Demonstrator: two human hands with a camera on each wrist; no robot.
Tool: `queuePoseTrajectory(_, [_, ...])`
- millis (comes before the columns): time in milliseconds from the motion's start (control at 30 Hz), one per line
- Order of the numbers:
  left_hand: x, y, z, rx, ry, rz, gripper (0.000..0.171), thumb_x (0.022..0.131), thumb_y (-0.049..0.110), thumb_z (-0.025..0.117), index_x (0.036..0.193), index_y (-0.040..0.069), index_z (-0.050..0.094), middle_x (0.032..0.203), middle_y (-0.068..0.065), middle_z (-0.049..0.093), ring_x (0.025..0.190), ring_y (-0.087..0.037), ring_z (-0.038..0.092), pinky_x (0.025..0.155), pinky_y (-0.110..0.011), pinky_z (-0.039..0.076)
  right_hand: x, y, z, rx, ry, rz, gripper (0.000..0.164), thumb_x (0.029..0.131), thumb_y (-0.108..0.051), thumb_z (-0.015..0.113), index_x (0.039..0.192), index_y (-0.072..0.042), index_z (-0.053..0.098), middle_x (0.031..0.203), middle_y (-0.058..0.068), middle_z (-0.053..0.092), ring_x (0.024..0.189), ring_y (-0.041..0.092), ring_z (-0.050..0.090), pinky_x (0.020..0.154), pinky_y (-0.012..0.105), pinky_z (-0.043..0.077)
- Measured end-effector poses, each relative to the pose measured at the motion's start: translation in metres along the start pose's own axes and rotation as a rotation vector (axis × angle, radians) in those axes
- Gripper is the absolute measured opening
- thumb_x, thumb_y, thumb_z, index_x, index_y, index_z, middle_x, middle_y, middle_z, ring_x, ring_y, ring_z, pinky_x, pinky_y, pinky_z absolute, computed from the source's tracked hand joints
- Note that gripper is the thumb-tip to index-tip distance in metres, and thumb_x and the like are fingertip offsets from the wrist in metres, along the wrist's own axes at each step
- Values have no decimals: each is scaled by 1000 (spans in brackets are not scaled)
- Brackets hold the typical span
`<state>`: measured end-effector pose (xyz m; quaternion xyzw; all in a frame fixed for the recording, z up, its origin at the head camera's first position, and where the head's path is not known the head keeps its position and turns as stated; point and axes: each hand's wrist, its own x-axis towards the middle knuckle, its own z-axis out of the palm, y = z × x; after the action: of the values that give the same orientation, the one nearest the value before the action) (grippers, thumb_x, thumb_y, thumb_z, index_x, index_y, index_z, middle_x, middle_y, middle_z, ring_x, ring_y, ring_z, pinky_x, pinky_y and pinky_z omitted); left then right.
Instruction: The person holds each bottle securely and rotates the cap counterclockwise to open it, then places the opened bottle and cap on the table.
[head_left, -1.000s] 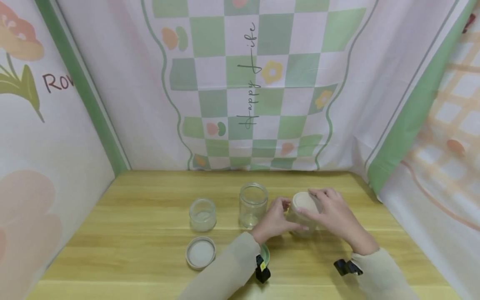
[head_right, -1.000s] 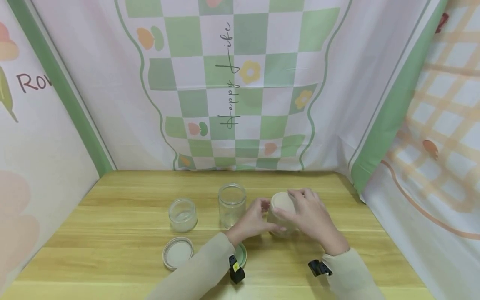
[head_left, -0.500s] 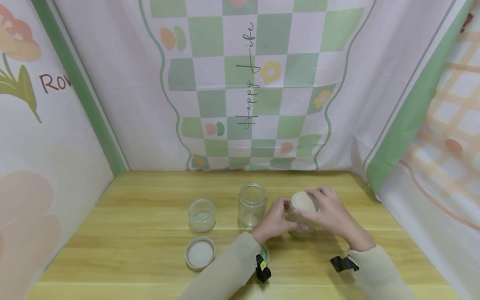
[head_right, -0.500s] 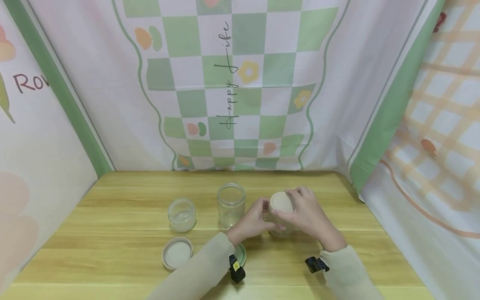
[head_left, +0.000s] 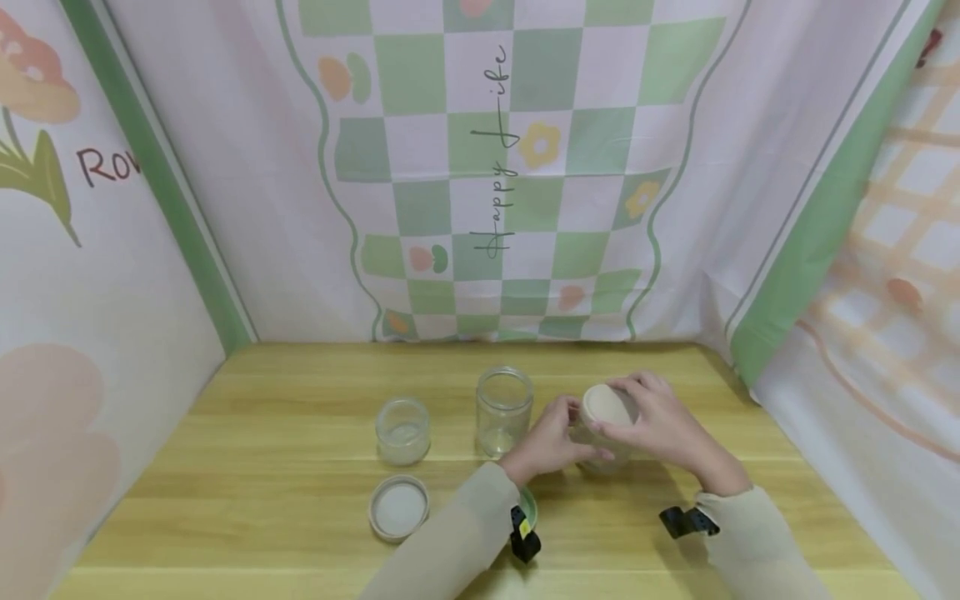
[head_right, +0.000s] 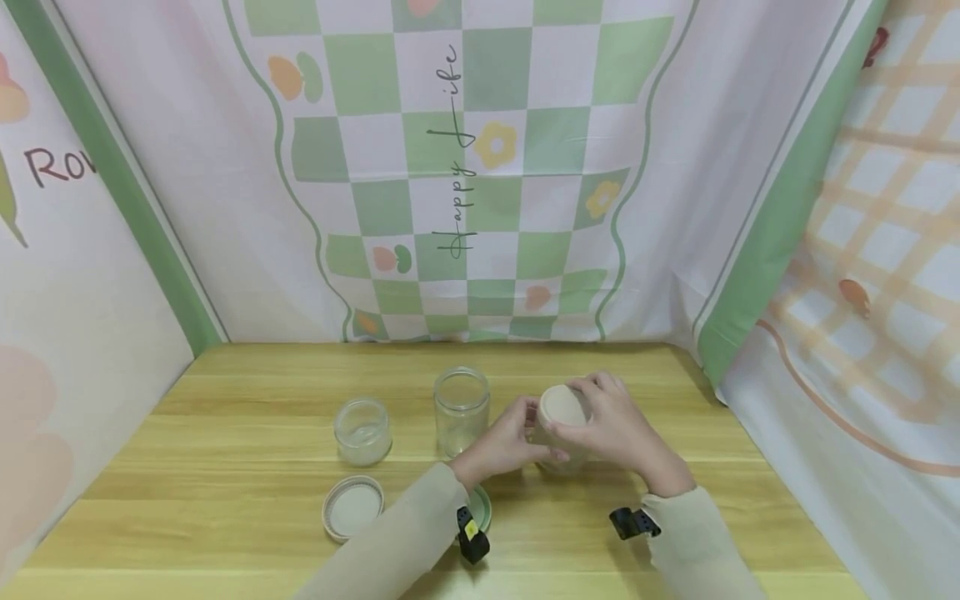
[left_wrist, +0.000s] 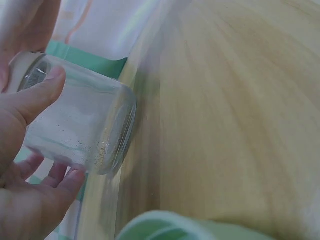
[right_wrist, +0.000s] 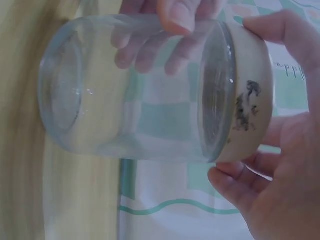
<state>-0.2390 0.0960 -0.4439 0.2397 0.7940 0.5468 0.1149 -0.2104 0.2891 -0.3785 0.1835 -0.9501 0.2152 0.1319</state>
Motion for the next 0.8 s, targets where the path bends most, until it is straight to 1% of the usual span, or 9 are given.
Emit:
queuePoseTrajectory(67, [1,0,-1,5,-11,12,75,78,33,89,136,12,46,130,6,49,116,-9,49,101,-34,46,1,2,-2,21,-22,-24,70,80,-42,84,128,4,62,116,18,57,101,34,51,73,50,53])
queuePoseTrajectory(133, [1,-1,-1,5,-19,15,76,78,34,89,137,13,46,130,6,49,116,-9,49,100,-32,46,2,4,-5,44,-55,-48,70,80,-39,83,132,3,61,119,19,56,103,34,51,73,48,52])
queuePoseTrajectory(267, [2,-2,-1,-3,-17,17,76,78,34,89,137,13,45,129,7,49,115,-8,49,100,-31,46,6,12,-11,121,-155,-77,70,81,-28,81,139,2,56,128,20,52,108,34,48,76,42,49])
queuePoseTrajectory(367, [2,-2,0,-10,-14,12,76,77,33,89,137,14,46,128,8,49,114,-7,49,100,-31,46,8,17,-14,177,-214,-97,72,79,-21,79,142,2,53,133,20,51,113,34,47,81,40,47])
queuePoseTrajectory(467, [2,-2,0,-13,-16,4,76,77,32,89,136,14,46,128,8,49,113,-7,49,99,-30,46,9,19,-15,196,-238,-113,74,77,-20,79,143,1,52,136,20,50,114,33,46,83,40,46])
queuePoseTrajectory(600, [1,0,0,-16,-21,-8,76,77,31,90,136,14,46,127,8,50,113,-7,49,99,-30,46,8,17,-17,196,-243,-113,76,76,-21,79,143,1,51,137,20,49,114,34,45,82,40,46])
queuePoseTrajectory(633, [1,0,0,-17,-22,-10,76,77,31,89,136,14,46,127,8,50,113,-7,49,99,-30,46,8,16,-17,194,-242,-113,76,76,-21,79,143,2,52,136,20,49,115,34,45,82,41,46])
queuePoseTrajectory(700, [0,1,0,-24,-20,-10,75,78,31,89,136,14,46,127,8,50,114,-8,49,99,-31,46,7,14,-19,192,-243,-110,72,80,-22,78,143,2,51,136,21,49,116,36,45,84,45,47])
queuePoseTrajectory(800, [-1,0,0,-37,-20,-6,73,78,29,89,135,14,47,127,8,51,115,-9,50,101,-32,45,4,12,-20,199,-244,-71,66,90,-28,74,144,0,50,139,22,48,122,40,44,89,57,47])
